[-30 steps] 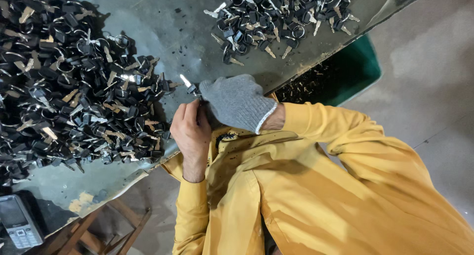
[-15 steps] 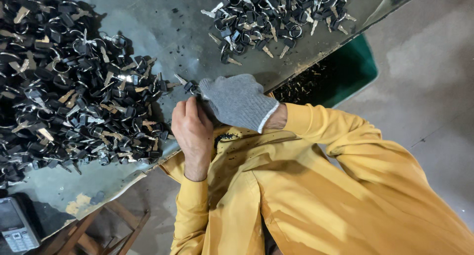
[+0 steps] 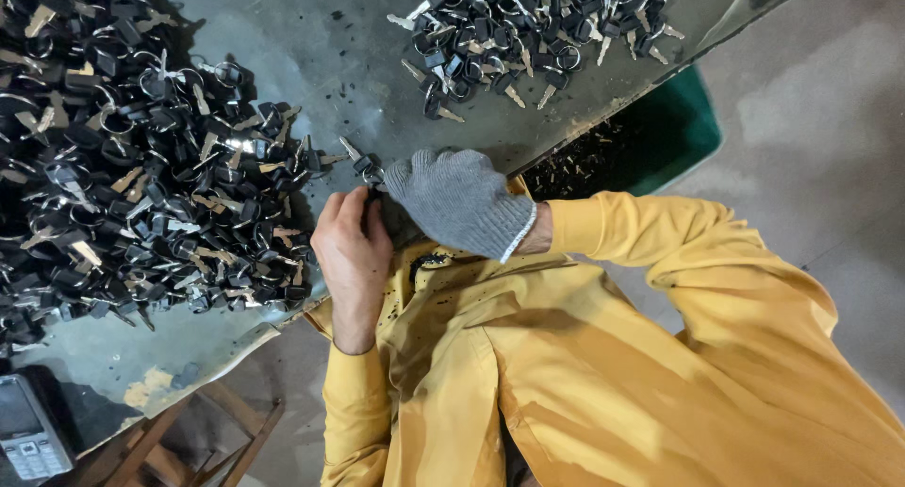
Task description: The person threads keys onto split rings at a workbench, picking individual keys from a large pile, sliding each onto a metal ring held in the gloved hand, and placing finished keyed rings onto a growing pile on the table.
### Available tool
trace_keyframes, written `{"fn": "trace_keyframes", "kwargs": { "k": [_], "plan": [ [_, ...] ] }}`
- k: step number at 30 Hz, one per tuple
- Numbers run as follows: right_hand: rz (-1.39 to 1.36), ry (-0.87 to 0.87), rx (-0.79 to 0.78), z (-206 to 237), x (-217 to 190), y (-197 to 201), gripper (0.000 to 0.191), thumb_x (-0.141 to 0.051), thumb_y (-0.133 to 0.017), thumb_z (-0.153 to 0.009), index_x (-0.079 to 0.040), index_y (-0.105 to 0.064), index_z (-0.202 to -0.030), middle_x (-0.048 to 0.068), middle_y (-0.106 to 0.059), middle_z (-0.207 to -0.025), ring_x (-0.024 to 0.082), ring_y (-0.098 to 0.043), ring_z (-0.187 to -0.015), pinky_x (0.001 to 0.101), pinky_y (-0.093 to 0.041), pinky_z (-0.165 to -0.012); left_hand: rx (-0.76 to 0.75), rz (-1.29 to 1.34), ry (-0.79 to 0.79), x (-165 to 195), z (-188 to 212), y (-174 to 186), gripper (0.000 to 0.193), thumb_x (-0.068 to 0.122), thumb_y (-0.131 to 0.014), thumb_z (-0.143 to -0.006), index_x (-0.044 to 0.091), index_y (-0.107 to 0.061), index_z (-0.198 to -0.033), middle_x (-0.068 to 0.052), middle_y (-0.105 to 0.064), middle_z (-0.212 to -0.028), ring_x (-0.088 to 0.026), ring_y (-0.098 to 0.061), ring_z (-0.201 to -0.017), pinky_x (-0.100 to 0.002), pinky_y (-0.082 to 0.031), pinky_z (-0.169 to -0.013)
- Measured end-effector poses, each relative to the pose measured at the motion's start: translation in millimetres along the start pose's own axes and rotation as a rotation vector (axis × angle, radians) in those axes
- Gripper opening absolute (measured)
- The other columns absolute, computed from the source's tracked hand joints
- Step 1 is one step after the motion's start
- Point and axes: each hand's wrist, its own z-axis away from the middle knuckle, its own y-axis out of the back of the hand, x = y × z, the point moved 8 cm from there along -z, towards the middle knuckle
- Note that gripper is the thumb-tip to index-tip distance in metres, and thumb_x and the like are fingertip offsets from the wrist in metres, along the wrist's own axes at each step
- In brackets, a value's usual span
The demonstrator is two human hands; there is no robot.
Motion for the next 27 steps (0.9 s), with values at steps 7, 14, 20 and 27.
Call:
{"fn": "trace_keyframes", "kwargs": {
  "k": [7,14,20,27],
  "plan": [
    [-0.083,0.069,-0.219,-23,20,-9,0.037,-0.039,-0.060,-0.096,-0.003,-0.058,-0.097,0.024,-0.068,-0.074,0.045,-0.069,-0.070,0.0534,-0.054,-0.061,0.002,-0.039,-0.007,0,6,-5,0.023,0.003,-0.069,-0.095,0.001,-0.064,-0.117,-0.018,-0.063,-0.092,-0.040,-0.064,-0.081,-0.047,-0.051,-0.070],
    [-0.094,0.044,-0.089,0,16,-12,0.036,-0.038,-0.056,-0.100,-0.002,-0.055,-0.105,0.022,-0.069,-0.071,0.043,-0.070,-0.067,0.0547,-0.053,-0.057,-0.039,-0.112,-0.065,4,6,-13,0.038,-0.004,-0.067,-0.093,0.001,-0.060,-0.130,-0.018,-0.065,-0.099,-0.037,-0.064,-0.088,-0.045,-0.051,-0.075],
    [-0.075,0.203,0.179,4,-4,16,0.026,-0.033,-0.062,-0.099,-0.008,-0.057,-0.104,0.017,-0.068,-0.079,0.038,-0.070,-0.067,0.0507,-0.053,-0.055,-0.085,1.173,0.710,-52,22,-42,0.035,0.002,-0.066,-0.096,-0.002,-0.062,-0.130,-0.006,-0.072,-0.101,-0.009,-0.064,-0.084,-0.026,-0.053,-0.076],
    [-0.377,0.049,0.050,11,1,2,0.034,-0.035,-0.069,-0.100,-0.007,-0.052,-0.107,0.014,-0.065,-0.080,0.038,-0.069,-0.072,0.0476,-0.052,-0.059,-0.032,1.039,0.395,-36,23,-25,0.038,-0.004,-0.069,-0.102,-0.004,-0.065,-0.140,0.000,-0.066,-0.102,-0.007,-0.058,-0.089,-0.024,-0.047,-0.080]
  ]
}}
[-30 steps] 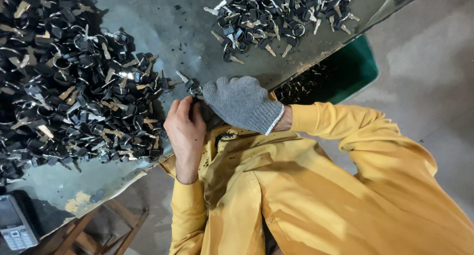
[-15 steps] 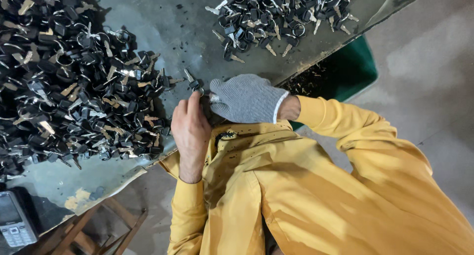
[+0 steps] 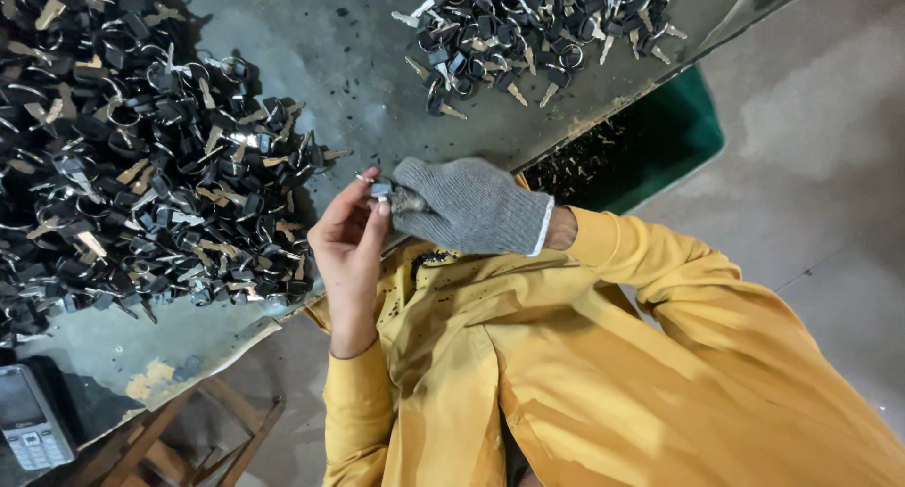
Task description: The person threads keys onto split rings at a workbench, picking individual keys from a large pile, sliding each onto a metal ring held in the gloved hand, and placing finished keyed rings onto a growing pile on the table.
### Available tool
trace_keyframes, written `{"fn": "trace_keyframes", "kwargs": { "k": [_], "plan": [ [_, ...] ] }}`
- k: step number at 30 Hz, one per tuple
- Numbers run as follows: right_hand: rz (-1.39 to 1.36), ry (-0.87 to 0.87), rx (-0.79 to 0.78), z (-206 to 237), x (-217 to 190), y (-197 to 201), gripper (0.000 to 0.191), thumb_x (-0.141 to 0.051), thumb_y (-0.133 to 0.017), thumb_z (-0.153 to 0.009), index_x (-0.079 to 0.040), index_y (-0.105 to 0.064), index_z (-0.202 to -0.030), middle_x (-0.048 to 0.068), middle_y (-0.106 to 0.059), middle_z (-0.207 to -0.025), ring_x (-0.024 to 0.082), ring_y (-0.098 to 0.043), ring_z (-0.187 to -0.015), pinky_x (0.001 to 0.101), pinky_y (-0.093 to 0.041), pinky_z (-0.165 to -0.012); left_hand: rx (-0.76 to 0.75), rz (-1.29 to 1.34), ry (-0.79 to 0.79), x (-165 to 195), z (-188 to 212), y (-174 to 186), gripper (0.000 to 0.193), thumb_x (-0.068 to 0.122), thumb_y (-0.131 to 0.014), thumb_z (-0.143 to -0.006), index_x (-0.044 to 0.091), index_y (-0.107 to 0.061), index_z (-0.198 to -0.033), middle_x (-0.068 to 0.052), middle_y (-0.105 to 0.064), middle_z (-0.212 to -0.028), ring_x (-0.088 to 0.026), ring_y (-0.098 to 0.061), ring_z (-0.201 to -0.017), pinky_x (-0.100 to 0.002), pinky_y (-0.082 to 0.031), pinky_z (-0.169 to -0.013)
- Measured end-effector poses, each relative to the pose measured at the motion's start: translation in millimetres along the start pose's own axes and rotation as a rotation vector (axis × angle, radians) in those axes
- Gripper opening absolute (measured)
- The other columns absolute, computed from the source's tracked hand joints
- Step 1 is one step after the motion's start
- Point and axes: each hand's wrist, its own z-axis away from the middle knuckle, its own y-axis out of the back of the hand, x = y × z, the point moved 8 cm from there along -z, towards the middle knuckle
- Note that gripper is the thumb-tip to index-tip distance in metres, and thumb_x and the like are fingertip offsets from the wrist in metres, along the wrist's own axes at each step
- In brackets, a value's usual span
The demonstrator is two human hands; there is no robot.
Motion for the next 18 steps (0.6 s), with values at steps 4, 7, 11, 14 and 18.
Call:
{"fn": "trace_keyframes", "kwargs": {
  "k": [4,7,11,14,18],
  "plan": [
    [0.188,0.024,0.215,1,-3,21,0.029,-0.031,-0.071,-0.096,-0.010,-0.053,-0.102,0.014,-0.067,-0.085,0.038,-0.069,-0.069,0.0469,-0.053,-0.057,0.095,-0.851,-0.443,40,5,-18,0.032,0.001,-0.070,-0.098,0.000,-0.064,-0.129,-0.012,-0.063,-0.092,-0.024,-0.062,-0.077,-0.036,-0.051,-0.070],
    [0.205,-0.031,0.177,0,4,22,0.029,-0.032,-0.071,-0.097,-0.010,-0.053,-0.103,0.014,-0.068,-0.085,0.037,-0.070,-0.070,0.0470,-0.053,-0.057,0.139,-1.029,-0.473,41,5,-26,0.025,0.000,-0.071,-0.096,0.000,-0.065,-0.120,-0.016,-0.062,-0.090,-0.035,-0.062,-0.078,-0.043,-0.050,-0.068],
    [0.281,-0.060,0.084,-10,5,12,0.029,-0.034,-0.071,-0.098,-0.011,-0.054,-0.104,0.013,-0.068,-0.085,0.037,-0.070,-0.070,0.0472,-0.053,-0.058,0.113,-1.047,-0.423,31,2,-25,0.017,-0.001,-0.071,-0.094,0.000,-0.066,-0.111,-0.018,-0.062,-0.091,-0.040,-0.062,-0.079,-0.046,-0.050,-0.068],
    [0.352,-0.068,-0.007,-23,1,6,0.030,-0.035,-0.071,-0.099,-0.011,-0.054,-0.104,0.013,-0.069,-0.086,0.036,-0.071,-0.071,0.0474,-0.053,-0.059,0.106,-1.032,-0.425,29,0,-24,0.016,-0.001,-0.070,-0.093,0.001,-0.066,-0.109,-0.017,-0.063,-0.093,-0.040,-0.063,-0.081,-0.046,-0.051,-0.069],
    [0.349,-0.132,-0.078,-31,9,19,0.030,-0.036,-0.071,-0.100,-0.011,-0.054,-0.105,0.013,-0.069,-0.086,0.036,-0.072,-0.072,0.0476,-0.054,-0.060,0.026,-0.968,-0.518,39,1,-28,0.023,-0.001,-0.066,-0.095,0.000,-0.065,-0.118,-0.018,-0.065,-0.100,-0.040,-0.064,-0.087,-0.046,-0.052,-0.075]
  ]
}}
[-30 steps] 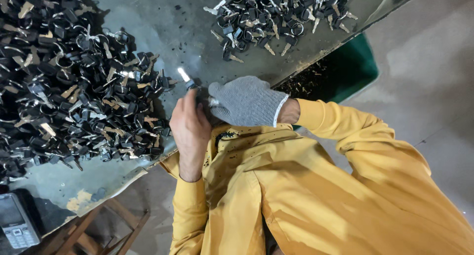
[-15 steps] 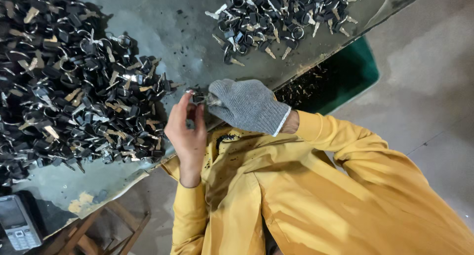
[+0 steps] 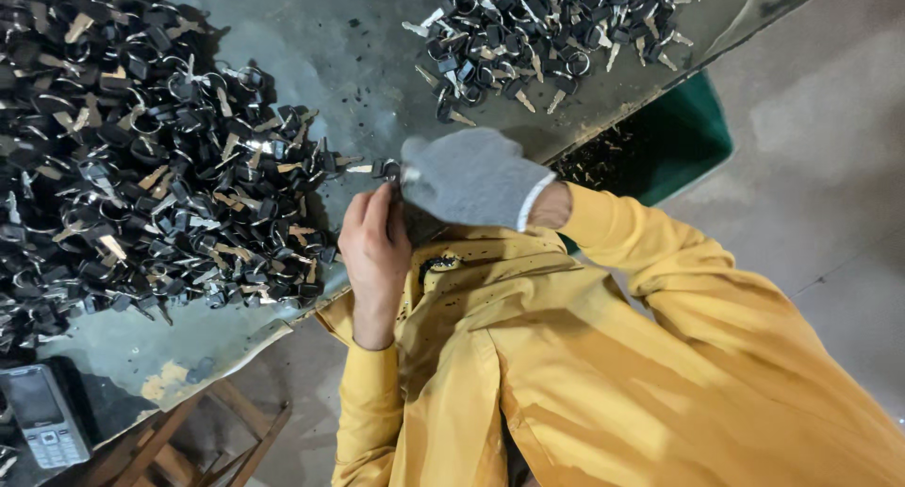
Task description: The person threads keys onto split rings at a workbench, picking individual keys from a large pile, sliding each onto a metal ring held in the gloved hand, and placing finished keyed rings onto a growing pile on the table.
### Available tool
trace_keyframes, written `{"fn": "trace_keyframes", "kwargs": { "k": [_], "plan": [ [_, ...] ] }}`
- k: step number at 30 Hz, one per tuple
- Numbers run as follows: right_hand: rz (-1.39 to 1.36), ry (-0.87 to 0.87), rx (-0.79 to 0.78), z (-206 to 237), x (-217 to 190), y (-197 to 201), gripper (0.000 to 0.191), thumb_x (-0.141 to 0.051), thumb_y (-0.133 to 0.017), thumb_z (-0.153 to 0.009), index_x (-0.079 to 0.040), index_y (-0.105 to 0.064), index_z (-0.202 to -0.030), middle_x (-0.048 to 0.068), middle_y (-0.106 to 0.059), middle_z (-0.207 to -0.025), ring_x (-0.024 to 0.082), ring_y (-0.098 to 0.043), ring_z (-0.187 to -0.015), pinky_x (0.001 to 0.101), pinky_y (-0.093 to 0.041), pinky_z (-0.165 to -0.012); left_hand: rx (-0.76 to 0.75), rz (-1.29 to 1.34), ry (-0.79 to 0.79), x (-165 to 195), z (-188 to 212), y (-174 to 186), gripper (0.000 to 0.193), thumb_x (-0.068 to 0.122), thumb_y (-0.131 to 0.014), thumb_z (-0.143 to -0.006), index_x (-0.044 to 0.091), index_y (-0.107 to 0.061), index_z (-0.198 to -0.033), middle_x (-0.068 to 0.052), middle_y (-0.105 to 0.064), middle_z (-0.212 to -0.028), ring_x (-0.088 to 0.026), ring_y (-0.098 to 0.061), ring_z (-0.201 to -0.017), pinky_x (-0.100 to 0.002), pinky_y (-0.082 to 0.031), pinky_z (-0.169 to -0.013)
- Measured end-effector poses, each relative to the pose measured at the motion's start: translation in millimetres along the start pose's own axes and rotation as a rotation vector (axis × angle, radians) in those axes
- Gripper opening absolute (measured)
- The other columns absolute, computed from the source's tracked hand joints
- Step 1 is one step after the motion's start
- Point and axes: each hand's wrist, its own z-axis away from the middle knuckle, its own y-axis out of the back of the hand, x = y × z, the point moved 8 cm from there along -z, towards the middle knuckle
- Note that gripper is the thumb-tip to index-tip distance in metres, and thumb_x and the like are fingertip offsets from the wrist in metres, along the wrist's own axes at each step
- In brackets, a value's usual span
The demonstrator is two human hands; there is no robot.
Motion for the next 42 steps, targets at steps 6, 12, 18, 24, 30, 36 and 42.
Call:
{"fn": "trace_keyframes", "kwargs": {
  "k": [6,12,18,24,30,36,42],
  "plan": [
    [-0.137,0.116,0.358,16,-3,23,0.039,-0.032,-0.076,-0.088,-0.010,-0.055,-0.114,0.014,-0.069,-0.096,0.032,-0.073,-0.069,0.0434,-0.056,-0.056,0.004,-0.333,0.189,-22,-21,15,0.038,0.007,-0.069,-0.101,-0.003,-0.063,-0.137,-0.021,-0.059,-0.105,-0.039,-0.057,-0.097,-0.049,-0.047,-0.083],
    [-0.066,-0.033,0.340,4,19,24,0.041,-0.033,-0.074,-0.088,-0.012,-0.054,-0.117,0.012,-0.067,-0.102,0.032,-0.074,-0.075,0.0420,-0.058,-0.061,0.035,-0.283,0.102,-6,-18,6,0.020,0.004,-0.067,-0.100,0.003,-0.063,-0.120,-0.021,-0.059,-0.121,-0.040,-0.056,-0.109,-0.048,-0.048,-0.094],
    [-0.122,0.114,0.240,22,-3,6,0.039,-0.033,-0.073,-0.089,-0.012,-0.054,-0.116,0.012,-0.067,-0.100,0.032,-0.074,-0.074,0.0423,-0.058,-0.061,0.063,-0.168,0.051,-5,-2,9,0.016,-0.004,-0.063,-0.093,0.003,-0.066,-0.107,-0.014,-0.069,-0.110,-0.037,-0.065,-0.102,-0.044,-0.053,-0.089],
    [-0.135,0.141,0.178,24,-12,-10,0.038,-0.033,-0.073,-0.090,-0.012,-0.055,-0.116,0.012,-0.067,-0.099,0.033,-0.073,-0.074,0.0426,-0.057,-0.060,0.063,-0.156,0.179,-12,-1,8,0.013,0.007,-0.077,-0.094,0.002,-0.070,-0.104,-0.015,-0.066,-0.088,-0.036,-0.065,-0.075,-0.044,-0.051,-0.065],
    [-0.110,0.142,0.150,18,-12,-12,0.037,-0.034,-0.072,-0.092,-0.012,-0.055,-0.115,0.013,-0.068,-0.098,0.033,-0.073,-0.074,0.0429,-0.057,-0.060,0.012,-0.118,0.157,-13,0,8,0.017,0.002,-0.072,-0.093,0.001,-0.069,-0.109,-0.016,-0.065,-0.091,-0.036,-0.065,-0.077,-0.043,-0.051,-0.066],
    [-0.037,0.121,0.097,7,-23,-23,0.035,-0.034,-0.072,-0.093,-0.012,-0.055,-0.114,0.013,-0.068,-0.097,0.034,-0.073,-0.074,0.0432,-0.057,-0.059,-0.062,-0.086,0.119,-12,-3,8,0.016,-0.001,-0.069,-0.091,0.001,-0.069,-0.107,-0.017,-0.063,-0.091,-0.039,-0.063,-0.079,-0.044,-0.051,-0.067],
    [-0.068,0.136,0.082,7,-19,-19,0.034,-0.034,-0.071,-0.094,-0.012,-0.055,-0.113,0.013,-0.068,-0.096,0.034,-0.073,-0.073,0.0435,-0.057,-0.059,-0.008,0.098,0.220,-19,-5,15,0.038,0.001,-0.073,-0.089,-0.002,-0.064,-0.126,-0.014,-0.068,-0.091,-0.028,-0.070,-0.074,-0.039,-0.055,-0.068]
  ]
}}
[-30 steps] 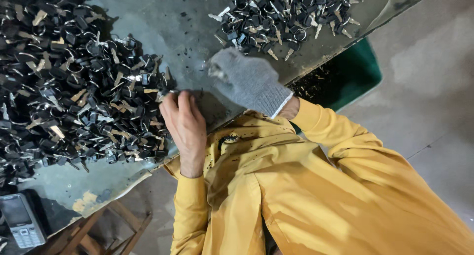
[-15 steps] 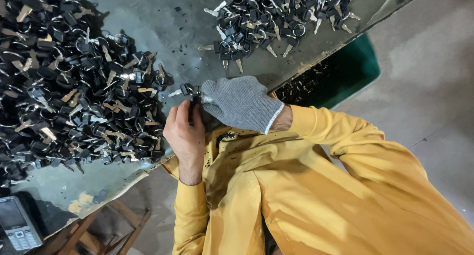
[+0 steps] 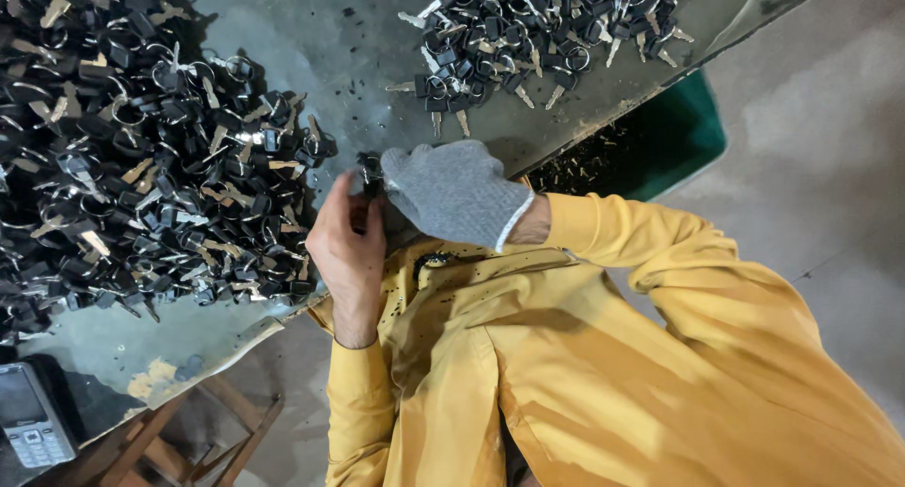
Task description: The person threads keys onto split rings at a workbench, picking individual keys from a large pile, sliding each onto a metal ring held in the gloved hand, and placing finished keyed rings onto a growing pile on the table.
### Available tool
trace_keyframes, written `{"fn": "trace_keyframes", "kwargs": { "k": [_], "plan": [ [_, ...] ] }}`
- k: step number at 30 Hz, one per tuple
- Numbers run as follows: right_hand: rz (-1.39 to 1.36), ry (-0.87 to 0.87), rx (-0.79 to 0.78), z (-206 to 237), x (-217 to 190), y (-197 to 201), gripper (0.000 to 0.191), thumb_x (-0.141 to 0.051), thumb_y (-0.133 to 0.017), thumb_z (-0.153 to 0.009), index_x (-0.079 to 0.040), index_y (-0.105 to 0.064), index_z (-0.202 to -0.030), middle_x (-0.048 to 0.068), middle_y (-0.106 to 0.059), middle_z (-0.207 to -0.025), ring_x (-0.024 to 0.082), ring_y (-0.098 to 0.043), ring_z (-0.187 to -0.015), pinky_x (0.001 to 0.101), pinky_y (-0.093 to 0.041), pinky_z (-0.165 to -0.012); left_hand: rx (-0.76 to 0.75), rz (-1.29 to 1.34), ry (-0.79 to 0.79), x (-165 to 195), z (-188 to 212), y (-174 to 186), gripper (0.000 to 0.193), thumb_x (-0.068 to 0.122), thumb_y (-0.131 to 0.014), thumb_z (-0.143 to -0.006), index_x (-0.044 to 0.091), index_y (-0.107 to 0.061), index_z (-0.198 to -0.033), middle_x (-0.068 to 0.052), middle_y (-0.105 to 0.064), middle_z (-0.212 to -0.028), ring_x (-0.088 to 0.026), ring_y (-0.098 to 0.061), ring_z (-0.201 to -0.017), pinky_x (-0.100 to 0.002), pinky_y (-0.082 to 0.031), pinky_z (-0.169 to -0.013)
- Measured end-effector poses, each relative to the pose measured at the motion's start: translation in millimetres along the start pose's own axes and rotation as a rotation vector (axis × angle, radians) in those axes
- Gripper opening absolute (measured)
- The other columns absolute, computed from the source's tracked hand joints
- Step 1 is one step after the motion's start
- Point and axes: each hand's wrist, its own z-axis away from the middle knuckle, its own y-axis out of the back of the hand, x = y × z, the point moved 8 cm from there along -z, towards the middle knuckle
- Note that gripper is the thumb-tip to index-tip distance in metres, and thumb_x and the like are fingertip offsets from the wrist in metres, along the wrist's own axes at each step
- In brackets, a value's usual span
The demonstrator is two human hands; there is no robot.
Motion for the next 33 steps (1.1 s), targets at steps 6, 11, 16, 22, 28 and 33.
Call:
{"fn": "trace_keyframes", "kwargs": {
  "k": [6,11,16,22,28,33],
  "plan": [
    [-0.031,0.023,0.002,8,-3,-1,0.033,-0.034,-0.071,-0.095,-0.012,-0.055,-0.113,0.013,-0.068,-0.094,0.035,-0.072,-0.073,0.0438,-0.056,-0.059,0.031,-0.118,-0.074,6,5,-4,0.028,-0.002,-0.072,-0.091,0.001,-0.068,-0.119,-0.015,-0.068,-0.091,-0.029,-0.069,-0.074,-0.038,-0.055,-0.067],
    [-0.035,0.034,0.027,9,-7,1,0.032,-0.034,-0.071,-0.096,-0.012,-0.055,-0.112,0.013,-0.068,-0.093,0.035,-0.072,-0.073,0.0441,-0.056,-0.058,0.052,-0.153,-0.102,4,8,-7,0.028,-0.003,-0.071,-0.092,0.001,-0.068,-0.119,-0.015,-0.068,-0.093,-0.032,-0.068,-0.077,-0.040,-0.054,-0.068],
    [-0.050,0.041,0.020,11,-4,4,0.031,-0.034,-0.070,-0.097,-0.012,-0.055,-0.112,0.013,-0.068,-0.092,0.036,-0.072,-0.073,0.0443,-0.056,-0.058,0.074,-0.122,-0.070,-1,10,-7,0.027,-0.002,-0.073,-0.093,0.002,-0.067,-0.119,-0.015,-0.068,-0.093,-0.029,-0.069,-0.077,-0.039,-0.055,-0.069],
    [-0.060,0.085,0.007,12,-1,8,0.030,-0.034,-0.070,-0.098,-0.012,-0.055,-0.111,0.014,-0.068,-0.091,0.036,-0.072,-0.073,0.0446,-0.056,-0.058,0.055,0.546,0.322,-39,20,-17,0.031,0.000,-0.072,-0.097,0.000,-0.067,-0.127,-0.002,-0.071,-0.091,-0.008,-0.063,-0.076,-0.025,-0.053,-0.070],
    [-0.189,0.151,0.165,15,-6,13,0.030,-0.034,-0.068,-0.099,-0.010,-0.054,-0.110,0.014,-0.067,-0.087,0.037,-0.071,-0.072,0.0449,-0.055,-0.058,-0.024,1.216,0.598,-55,27,-37,0.036,-0.001,-0.069,-0.097,0.000,-0.067,-0.133,0.000,-0.070,-0.093,-0.004,-0.061,-0.079,-0.019,-0.050,-0.073],
    [-0.142,0.080,0.252,16,-1,16,0.031,-0.034,-0.069,-0.099,-0.009,-0.055,-0.110,0.014,-0.067,-0.087,0.039,-0.070,-0.074,0.0477,-0.053,-0.059,0.095,0.417,0.242,-27,27,-11,0.038,0.002,-0.070,-0.100,0.000,-0.066,-0.137,0.002,-0.067,-0.096,-0.001,-0.057,-0.083,-0.017,-0.048,-0.074]
  ]
}}
